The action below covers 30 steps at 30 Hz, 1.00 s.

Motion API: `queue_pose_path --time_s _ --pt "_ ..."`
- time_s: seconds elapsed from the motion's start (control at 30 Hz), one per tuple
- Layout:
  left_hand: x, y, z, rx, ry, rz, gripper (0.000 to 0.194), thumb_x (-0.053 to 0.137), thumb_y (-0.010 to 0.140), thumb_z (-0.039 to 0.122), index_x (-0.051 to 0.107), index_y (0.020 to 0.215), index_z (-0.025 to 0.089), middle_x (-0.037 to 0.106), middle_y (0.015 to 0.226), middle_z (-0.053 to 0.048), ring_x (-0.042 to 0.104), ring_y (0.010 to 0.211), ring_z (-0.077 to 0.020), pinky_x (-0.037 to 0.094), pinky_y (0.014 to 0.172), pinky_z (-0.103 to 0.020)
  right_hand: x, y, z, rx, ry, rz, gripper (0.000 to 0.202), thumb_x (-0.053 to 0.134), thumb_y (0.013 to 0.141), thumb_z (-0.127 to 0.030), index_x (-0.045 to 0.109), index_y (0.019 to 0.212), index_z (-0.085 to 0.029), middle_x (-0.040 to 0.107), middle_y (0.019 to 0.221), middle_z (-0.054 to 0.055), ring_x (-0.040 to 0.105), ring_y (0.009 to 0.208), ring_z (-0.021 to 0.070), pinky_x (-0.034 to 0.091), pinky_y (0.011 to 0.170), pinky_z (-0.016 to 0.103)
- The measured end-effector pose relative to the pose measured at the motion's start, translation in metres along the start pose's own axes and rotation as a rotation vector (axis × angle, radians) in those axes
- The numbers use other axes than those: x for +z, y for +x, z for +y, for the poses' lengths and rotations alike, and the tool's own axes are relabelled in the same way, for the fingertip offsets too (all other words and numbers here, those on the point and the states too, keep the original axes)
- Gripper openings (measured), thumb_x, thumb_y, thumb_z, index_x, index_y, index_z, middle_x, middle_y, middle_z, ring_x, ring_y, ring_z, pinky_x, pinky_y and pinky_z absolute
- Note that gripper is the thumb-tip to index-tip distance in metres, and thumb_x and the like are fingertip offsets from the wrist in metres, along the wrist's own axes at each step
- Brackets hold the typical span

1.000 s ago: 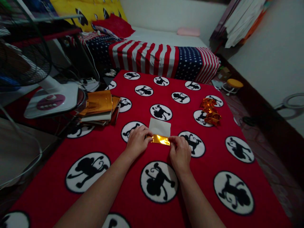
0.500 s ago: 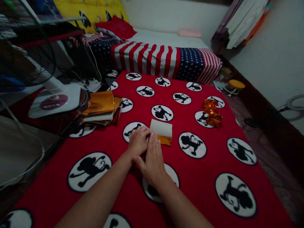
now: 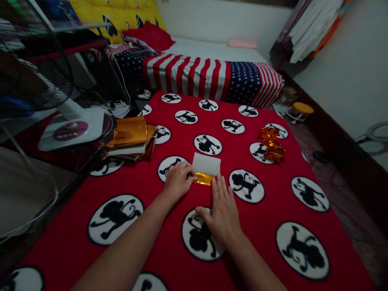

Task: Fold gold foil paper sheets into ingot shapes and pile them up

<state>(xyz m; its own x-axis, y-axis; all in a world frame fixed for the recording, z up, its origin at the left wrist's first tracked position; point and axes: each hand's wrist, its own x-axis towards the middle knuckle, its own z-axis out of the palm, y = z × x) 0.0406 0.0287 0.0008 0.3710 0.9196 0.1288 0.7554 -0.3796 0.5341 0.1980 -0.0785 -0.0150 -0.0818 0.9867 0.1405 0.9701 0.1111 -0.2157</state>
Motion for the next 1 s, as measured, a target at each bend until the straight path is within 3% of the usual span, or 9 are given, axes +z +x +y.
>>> queue_pose_path --time_s 0.13,0.23,0.3,0.4,0.47,0.53,0.77,1.0 --pt "-0.002 -0.004 0.005 0.040 0.005 0.059 0.003 0.065 0.081 0.022 0.067 0.079 0.022 0.065 0.101 -0.003 0.057 0.100 -0.0220 0.042 0.087 -0.039 -0.005 -0.001 0.004 0.010 -0.052 -0.041 0.090 0.043 0.085 -0.068 0.030 0.148 -0.005 0.021 0.156 0.021 0.015 0.146 0.0312 0.017 0.114 0.053" --pt "-0.005 -0.013 0.021 0.201 -0.110 0.137 0.017 0.052 0.089 0.018 0.068 0.091 0.022 0.064 0.114 -0.005 0.055 0.112 -0.0202 0.038 0.102 -0.040 -0.004 -0.001 0.002 0.017 -0.069 -0.034 0.090 0.046 0.084 -0.066 0.030 0.147 -0.003 0.020 0.156 0.021 0.014 0.146 0.0319 0.015 0.114 0.054" --pt "-0.005 -0.021 0.034 0.370 -0.257 0.016 0.027 0.049 0.093 0.025 0.063 0.116 0.023 0.060 0.128 -0.007 0.051 0.123 -0.0191 0.037 0.107 -0.038 -0.002 -0.002 0.001 0.011 -0.073 -0.027 0.084 0.050 0.085 -0.059 0.031 0.147 -0.006 0.024 0.155 0.020 0.016 0.145 0.0323 0.015 0.115 0.054" --pt "0.001 -0.029 0.049 0.542 -0.342 -0.296 0.068 0.054 0.089 0.041 0.028 0.149 0.021 0.030 0.155 -0.012 0.027 0.143 -0.0239 0.031 0.115 -0.040 -0.001 -0.004 0.002 -0.018 -0.081 -0.022 0.070 0.052 0.086 -0.041 0.033 0.148 -0.014 0.032 0.153 0.015 0.023 0.143 0.0312 0.015 0.115 0.053" --pt "0.008 -0.032 0.052 0.540 -0.313 -0.370 0.081 0.052 0.089 0.049 0.012 0.153 0.018 0.015 0.159 -0.013 0.014 0.147 -0.0263 0.024 0.118 -0.045 -0.001 -0.005 0.003 -0.040 -0.089 -0.033 0.068 0.051 0.086 -0.035 0.033 0.148 -0.017 0.033 0.153 0.013 0.025 0.142 0.0312 0.015 0.115 0.053" --pt "0.014 -0.033 0.051 0.522 -0.259 -0.393 0.085 0.049 0.088 0.055 0.008 0.153 0.018 0.009 0.160 -0.013 0.007 0.148 -0.0273 0.018 0.119 -0.048 -0.001 -0.005 0.003 -0.042 -0.097 -0.046 0.068 0.050 0.085 -0.034 0.031 0.149 -0.018 0.032 0.154 0.013 0.024 0.143 0.0316 0.014 0.115 0.054" --pt "0.016 -0.031 0.043 0.451 -0.156 -0.372 0.090 0.043 0.088 0.062 0.003 0.153 0.015 0.006 0.160 -0.014 0.005 0.148 -0.0244 0.015 0.120 -0.044 0.003 -0.004 0.004 0.003 -0.112 -0.054 0.073 0.046 0.084 -0.034 0.026 0.150 -0.011 0.022 0.157 0.012 0.013 0.146 0.0278 0.011 0.116 0.053" --pt "0.008 -0.029 0.027 0.390 -0.068 -0.358 0.083 0.036 0.090 0.063 0.010 0.153 0.014 0.013 0.159 -0.015 0.009 0.148 -0.0227 0.015 0.119 -0.042 -0.002 -0.003 0.002 0.012 -0.111 -0.033 0.076 0.045 0.087 -0.043 0.023 0.150 -0.005 0.017 0.158 0.015 0.010 0.147 0.0287 0.013 0.115 0.054"
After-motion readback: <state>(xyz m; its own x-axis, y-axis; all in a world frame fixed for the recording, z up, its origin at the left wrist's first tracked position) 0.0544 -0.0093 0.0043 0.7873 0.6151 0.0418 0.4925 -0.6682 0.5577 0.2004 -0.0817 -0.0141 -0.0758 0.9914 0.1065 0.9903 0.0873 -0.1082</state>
